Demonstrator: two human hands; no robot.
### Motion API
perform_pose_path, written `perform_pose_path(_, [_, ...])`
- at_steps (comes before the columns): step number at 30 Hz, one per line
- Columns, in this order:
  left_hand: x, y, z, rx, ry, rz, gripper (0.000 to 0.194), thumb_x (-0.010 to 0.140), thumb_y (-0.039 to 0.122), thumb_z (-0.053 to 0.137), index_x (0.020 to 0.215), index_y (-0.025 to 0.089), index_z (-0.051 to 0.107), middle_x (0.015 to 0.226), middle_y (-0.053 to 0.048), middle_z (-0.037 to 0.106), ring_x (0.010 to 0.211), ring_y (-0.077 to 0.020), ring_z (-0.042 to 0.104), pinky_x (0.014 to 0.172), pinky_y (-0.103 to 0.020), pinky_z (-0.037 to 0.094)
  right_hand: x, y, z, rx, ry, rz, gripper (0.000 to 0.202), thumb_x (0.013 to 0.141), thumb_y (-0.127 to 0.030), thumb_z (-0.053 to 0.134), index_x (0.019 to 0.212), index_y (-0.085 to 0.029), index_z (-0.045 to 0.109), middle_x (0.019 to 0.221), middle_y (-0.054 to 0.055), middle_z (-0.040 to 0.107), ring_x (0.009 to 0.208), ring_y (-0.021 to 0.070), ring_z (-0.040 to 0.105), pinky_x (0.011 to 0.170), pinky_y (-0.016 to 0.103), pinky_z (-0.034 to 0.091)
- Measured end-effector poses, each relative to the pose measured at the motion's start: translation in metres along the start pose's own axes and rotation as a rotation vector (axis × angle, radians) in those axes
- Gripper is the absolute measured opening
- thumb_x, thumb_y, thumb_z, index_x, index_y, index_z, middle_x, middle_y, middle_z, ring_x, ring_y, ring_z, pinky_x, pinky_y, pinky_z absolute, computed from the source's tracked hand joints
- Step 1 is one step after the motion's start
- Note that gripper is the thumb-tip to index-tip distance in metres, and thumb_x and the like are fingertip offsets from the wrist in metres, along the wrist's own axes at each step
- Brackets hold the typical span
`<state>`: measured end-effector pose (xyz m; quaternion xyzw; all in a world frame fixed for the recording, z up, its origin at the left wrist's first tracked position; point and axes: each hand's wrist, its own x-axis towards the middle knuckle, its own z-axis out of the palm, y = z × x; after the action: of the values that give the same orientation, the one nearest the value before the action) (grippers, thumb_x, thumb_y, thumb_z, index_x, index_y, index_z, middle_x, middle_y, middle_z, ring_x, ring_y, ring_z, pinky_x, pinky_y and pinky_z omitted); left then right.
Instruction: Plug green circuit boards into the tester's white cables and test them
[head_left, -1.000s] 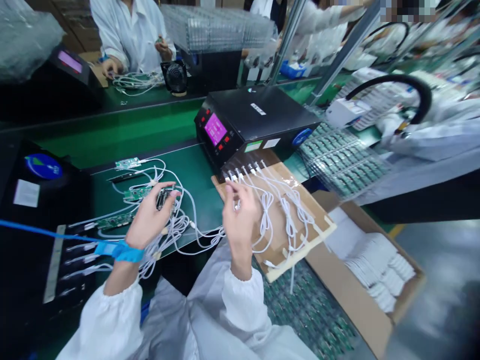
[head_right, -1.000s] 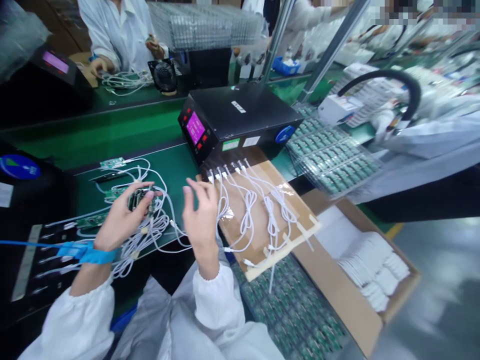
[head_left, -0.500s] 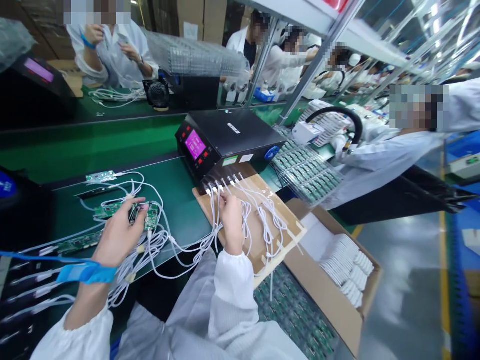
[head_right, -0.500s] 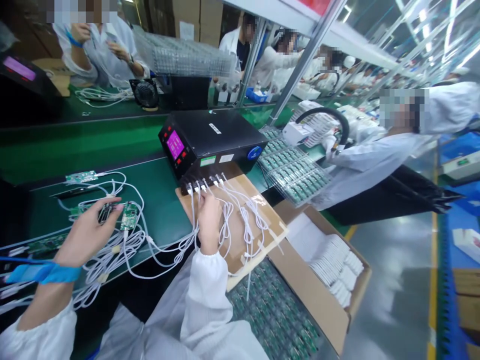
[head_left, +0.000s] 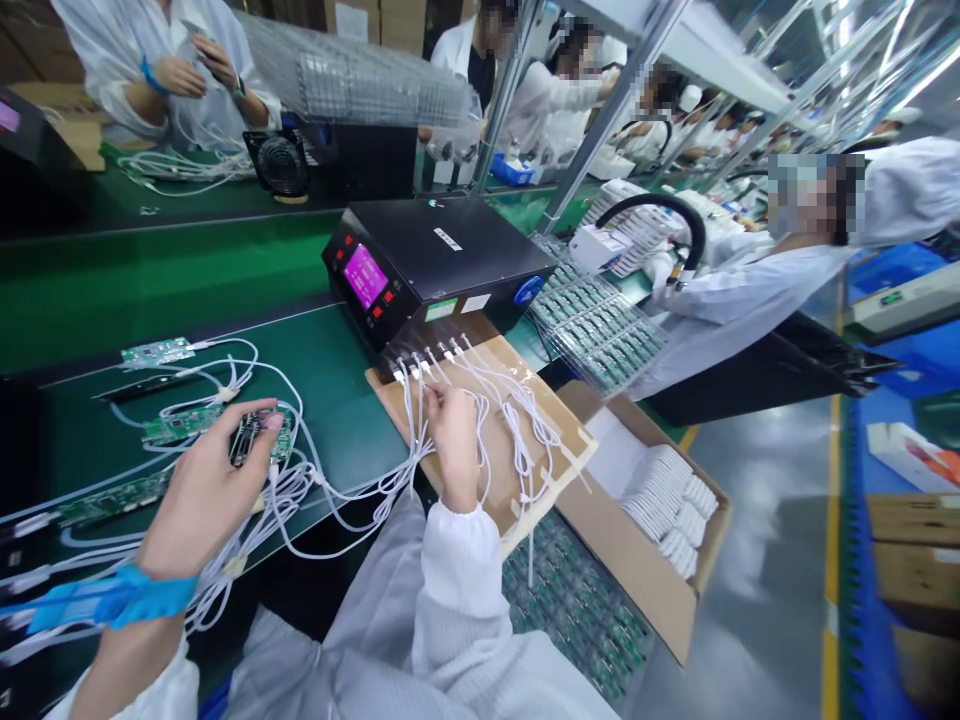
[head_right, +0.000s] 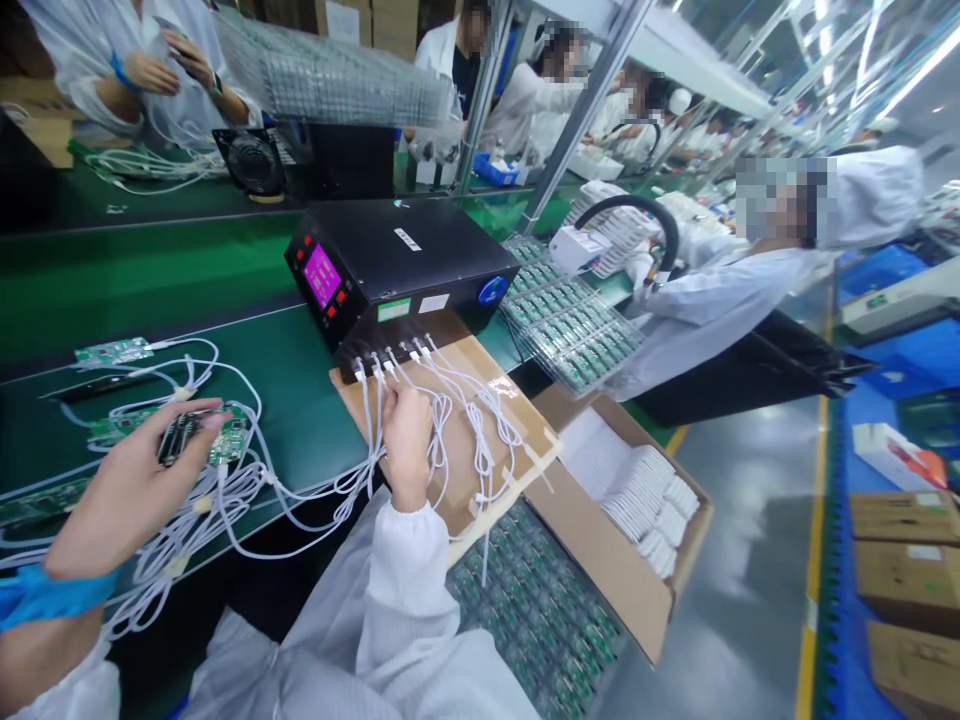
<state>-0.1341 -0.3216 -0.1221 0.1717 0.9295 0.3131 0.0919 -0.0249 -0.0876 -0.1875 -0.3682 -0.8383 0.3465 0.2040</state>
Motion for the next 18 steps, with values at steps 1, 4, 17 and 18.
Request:
perform_pose_path(1, [-0.001,0.001,0.000,-0.003,-0.020,-0.008,0.059,0.089,0.070,0.050,0.130,0.031,0.065,0.066,0.003,0.058,0.045,-0.0159,0.039,0.054,-0.029,0.038,0.001,0.000,0.001,-0.007,-0.003,-0.001,0.029,0.101,-0.021,0.052,0.082,-0.020,0.074,0.072,0.005,0.072,0.066,0.0183,0.061,0.067,0.029,0.037])
perform_pose_path(4, [-0.004,0.005,0.001,-0.006,-0.055,-0.032,0.059,0.089,0.072,0.050,0.130,0.032,0.064,0.066,0.003,0.059,0.043,-0.0155,0.037,0.050,-0.029,0.035,0.002,0.000,0.003,-0.044,-0.024,-0.008,0.029,0.101,-0.021,0.052,0.082,-0.020,0.074,0.072,0.005,0.071,0.066,0.0177,0.062,0.067,0.028,0.037])
perform_pose_path(17, [-0.005,0.012,0.003,0.008,-0.072,-0.056,0.055,0.089,0.071,0.053,0.128,0.034,0.064,0.061,0.004,0.060,0.045,-0.0175,0.042,0.050,-0.029,0.037,0.001,0.001,0.004,-0.092,0.007,-0.015,0.034,0.104,-0.027,0.047,0.083,-0.020,0.072,0.075,0.004,0.072,0.065,0.0171,0.059,0.066,0.027,0.035])
perform_pose_path(18, [-0.005,0.013,0.003,0.007,-0.076,-0.064,0.056,0.089,0.072,0.052,0.129,0.034,0.063,0.061,0.003,0.060,0.044,-0.0176,0.042,0.050,-0.029,0.038,0.001,0.001,0.004,-0.090,0.007,-0.009,0.034,0.105,-0.027,0.046,0.082,-0.020,0.072,0.074,0.004,0.072,0.065,0.0172,0.059,0.066,0.027,0.034])
